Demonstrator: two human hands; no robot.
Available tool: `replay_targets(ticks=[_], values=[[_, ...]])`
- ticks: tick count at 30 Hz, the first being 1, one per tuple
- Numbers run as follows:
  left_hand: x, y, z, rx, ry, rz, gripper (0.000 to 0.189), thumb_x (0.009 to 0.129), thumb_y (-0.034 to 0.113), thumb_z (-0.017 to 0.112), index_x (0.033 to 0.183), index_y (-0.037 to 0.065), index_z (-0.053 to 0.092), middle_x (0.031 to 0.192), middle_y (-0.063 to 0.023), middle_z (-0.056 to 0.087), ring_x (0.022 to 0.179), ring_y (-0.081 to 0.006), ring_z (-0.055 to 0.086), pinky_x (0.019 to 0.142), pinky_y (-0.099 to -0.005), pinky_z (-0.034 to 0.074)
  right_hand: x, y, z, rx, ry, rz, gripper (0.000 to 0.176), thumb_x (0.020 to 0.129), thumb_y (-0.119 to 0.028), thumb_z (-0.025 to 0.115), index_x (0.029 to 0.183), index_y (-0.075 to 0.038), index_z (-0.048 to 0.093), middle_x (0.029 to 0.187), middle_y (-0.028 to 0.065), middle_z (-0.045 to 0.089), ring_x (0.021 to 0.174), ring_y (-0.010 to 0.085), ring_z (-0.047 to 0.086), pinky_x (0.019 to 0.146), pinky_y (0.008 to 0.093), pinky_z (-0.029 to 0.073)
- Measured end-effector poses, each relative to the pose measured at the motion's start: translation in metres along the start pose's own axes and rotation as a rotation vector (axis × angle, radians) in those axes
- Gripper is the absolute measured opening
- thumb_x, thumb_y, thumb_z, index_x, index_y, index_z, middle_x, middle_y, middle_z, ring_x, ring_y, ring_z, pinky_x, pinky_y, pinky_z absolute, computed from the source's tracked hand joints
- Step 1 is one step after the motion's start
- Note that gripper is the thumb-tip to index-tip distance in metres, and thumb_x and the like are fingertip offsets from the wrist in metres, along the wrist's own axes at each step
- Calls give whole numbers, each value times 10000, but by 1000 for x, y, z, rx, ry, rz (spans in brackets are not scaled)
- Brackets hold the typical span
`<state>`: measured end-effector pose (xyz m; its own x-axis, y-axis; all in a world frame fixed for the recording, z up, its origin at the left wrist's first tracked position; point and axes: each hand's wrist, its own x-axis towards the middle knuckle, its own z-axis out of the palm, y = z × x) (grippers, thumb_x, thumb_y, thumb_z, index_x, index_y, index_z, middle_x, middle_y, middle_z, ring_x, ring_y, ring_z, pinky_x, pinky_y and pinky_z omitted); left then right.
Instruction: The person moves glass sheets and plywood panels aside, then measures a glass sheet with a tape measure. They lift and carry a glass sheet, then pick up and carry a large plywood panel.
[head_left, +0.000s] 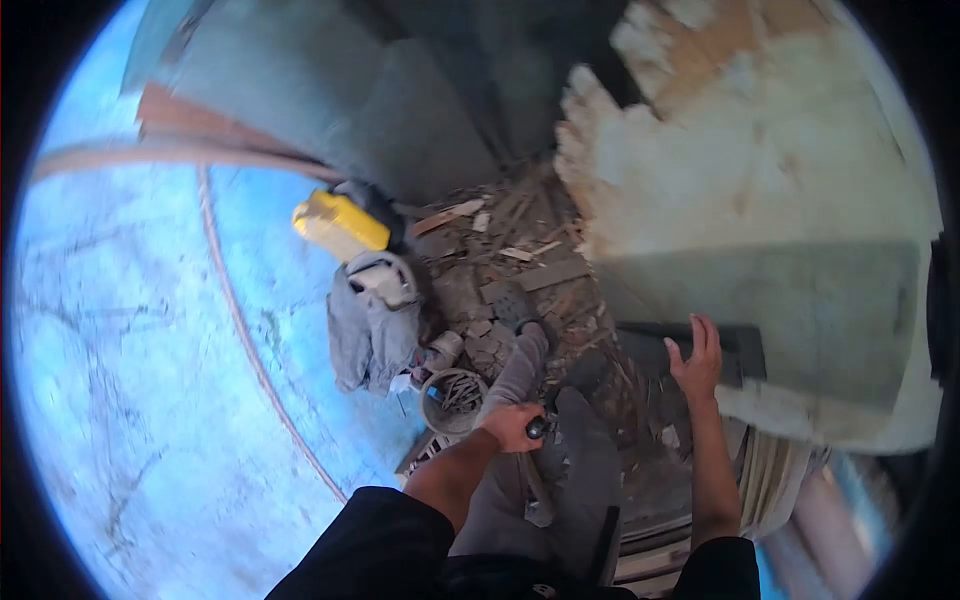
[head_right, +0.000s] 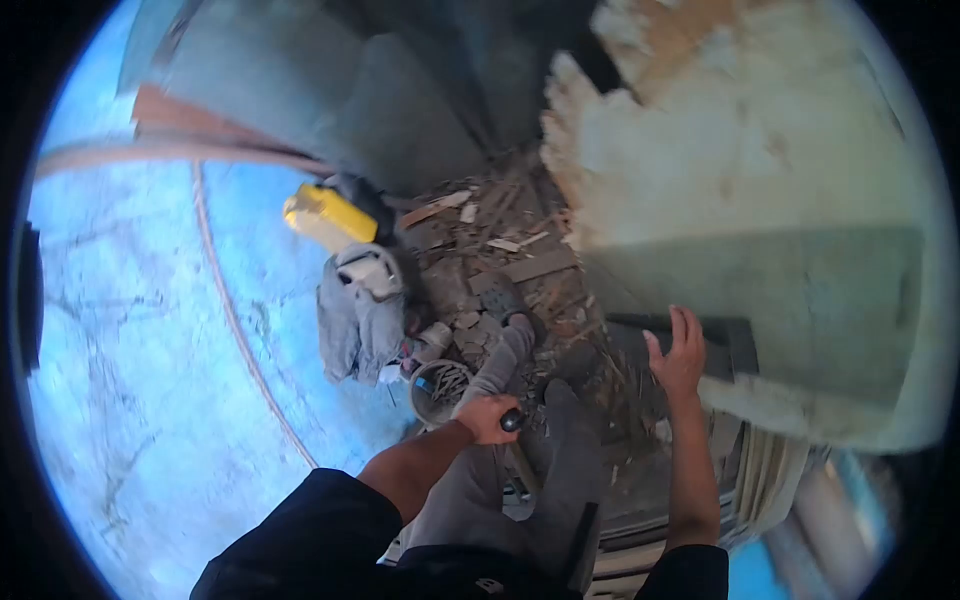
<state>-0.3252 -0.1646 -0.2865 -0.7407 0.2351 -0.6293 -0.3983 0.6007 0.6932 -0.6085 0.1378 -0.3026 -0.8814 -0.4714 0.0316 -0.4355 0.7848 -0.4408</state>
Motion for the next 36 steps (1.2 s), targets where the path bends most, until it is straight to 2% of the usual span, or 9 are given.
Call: replay_targets(ticks=[9,12,15,17,22,25,27,34,36], values=[[-17,-16,-29,-291,163,-34,483,750,351,767,1142,115,612,1102,-143,686,1042,-373,670,883,-487,530,166,-133,115,153,-215,-172,548,846,-269,805,1273,0,593,1373,208,551,1211,406,581,1005,476,490],[-19,-20,-39,-306,79,-89,475,767,352,763,1153,125,605,1125,-146,680,1045,-376,670,883,-486,531,235,-188,151,172,-188,-349,605,869,-299,786,1343,3,560,1425,218,525,1286,423,532,1050,473,467],[-24,-33,-33,-333,144,-80,490,779,365,760,1174,129,589,1148,-150,673,1052,-380,668,883,-488,530,338,-265,199,196,-247,-500,695,888,-366,755,1423,-2,503,1473,226,495,1347,409,493,1100,474,436],[-27,-38,-39,-366,152,-87,492,781,369,765,1182,138,600,1144,-143,678,1052,-366,672,885,-478,534,413,-323,221,161,-221,-650,697,902,-380,734,1439,-9,490,1491,222,484,1366,398,483,1123,472,419],[-33,-47,-48,-422,214,-100,490,785,371,767,1190,146,607,1143,-136,683,1042,-351,680,878,-465,542,558,-427,262,-5,32,-742,705,898,-339,748,1463,-34,457,1505,204,480,1411,376,441,1114,478,420],[-34,-53,-54,-442,208,-115,488,785,369,760,1189,143,606,1128,-132,690,1022,-352,687,867,-470,545,582,-454,264,-234,88,-652,714,881,-314,770,1456,-48,441,1479,183,507,1377,366,463,1094,478,417],[-33,-55,-52,-459,201,-117,498,780,368,757,1197,143,601,1129,-127,689,1019,-355,687,861,-475,545,585,-461,264,-398,-99,-499,691,868,-293,784,1423,-52,450,1407,164,567,1303,348,508,1066,466,416],[-36,-60,-59,-482,158,-95,526,807,400,748,1225,136,567,1170,-147,664,1071,-367,664,885,-484,531,588,-465,265,-399,-22,-455,666,829,-305,821,1342,-54,477,1250,141,659,1248,322,532,1043,454,418],[-36,-59,-60,-480,187,-93,526,800,390,752,1217,130,567,1166,-143,663,1063,-369,666,887,-482,531,573,-461,252,-413,-71,-571,682,800,-332,844,1325,-60,503,1199,148,686,1229,343,562,1051,480,412]])
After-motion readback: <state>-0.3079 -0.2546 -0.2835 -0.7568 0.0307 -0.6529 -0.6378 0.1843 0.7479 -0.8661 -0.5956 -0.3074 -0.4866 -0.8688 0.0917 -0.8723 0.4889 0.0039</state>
